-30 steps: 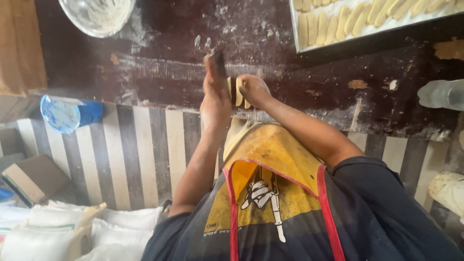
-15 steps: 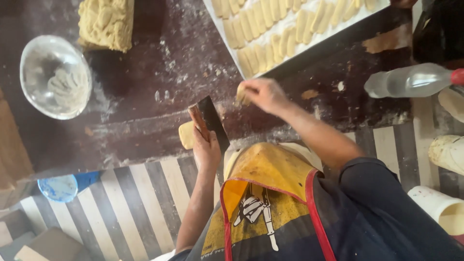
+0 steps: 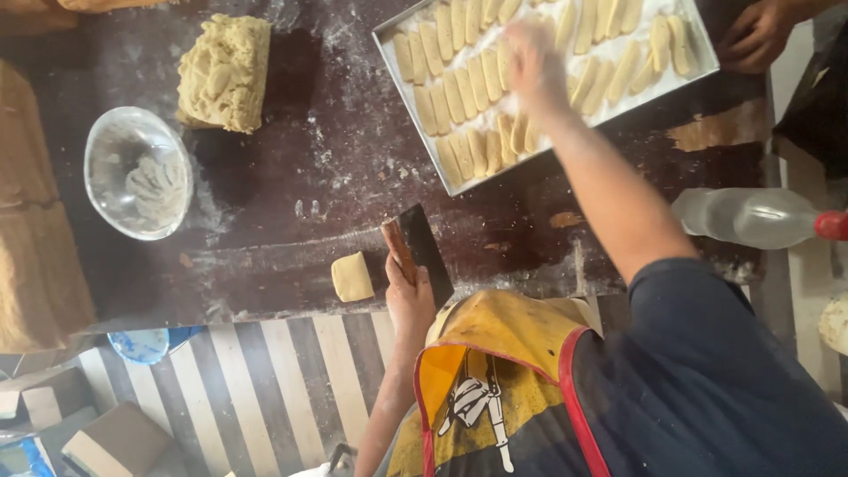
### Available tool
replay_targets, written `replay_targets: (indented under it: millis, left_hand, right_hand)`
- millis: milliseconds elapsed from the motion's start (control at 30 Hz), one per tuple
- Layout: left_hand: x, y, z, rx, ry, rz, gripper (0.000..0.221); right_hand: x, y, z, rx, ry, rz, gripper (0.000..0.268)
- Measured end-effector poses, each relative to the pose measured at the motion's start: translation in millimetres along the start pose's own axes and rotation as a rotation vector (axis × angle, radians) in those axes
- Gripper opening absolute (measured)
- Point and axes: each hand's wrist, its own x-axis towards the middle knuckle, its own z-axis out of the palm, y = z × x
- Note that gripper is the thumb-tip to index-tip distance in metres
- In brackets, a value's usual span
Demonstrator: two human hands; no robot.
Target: The person uses a bench scraper to cut small rectangular pieces from a long dough log and places them into a metal tray. After finishing the log, the person kneads a new dough mass, rolls it into a long cylindrical log, and sprinkles flour on the surface.
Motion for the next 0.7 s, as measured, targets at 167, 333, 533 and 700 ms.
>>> replay_targets:
  millis: [167, 333, 533, 700]
  left_hand:
    - [1.0, -30.4, -22.9, 0.05, -0.052, -0.008, 0.068]
    - [28.8, -95.0, -76.0, 0.143, 0.014, 0.225, 0.072]
    - [36.4, -107.7, -130.0, 0.216, -0.076, 0.041, 0.068]
    - [30.4, -107.4, -128.8, 0.298, -0.108, 0.023, 0.071]
  right_hand:
    - [-115.8, -109.3, 26.7, 0.301, -0.263, 0.066, 0.015]
    - [-191.2, -212.3, 48.0, 0.475, -0.418, 0.22, 0.021]
    - [-256.8, -238.0, 123.2, 0.565, -0.799, 0.57, 0.037]
    - [-245.2, -256.5, 128.9, 0.482, -0.74, 0.346, 0.043]
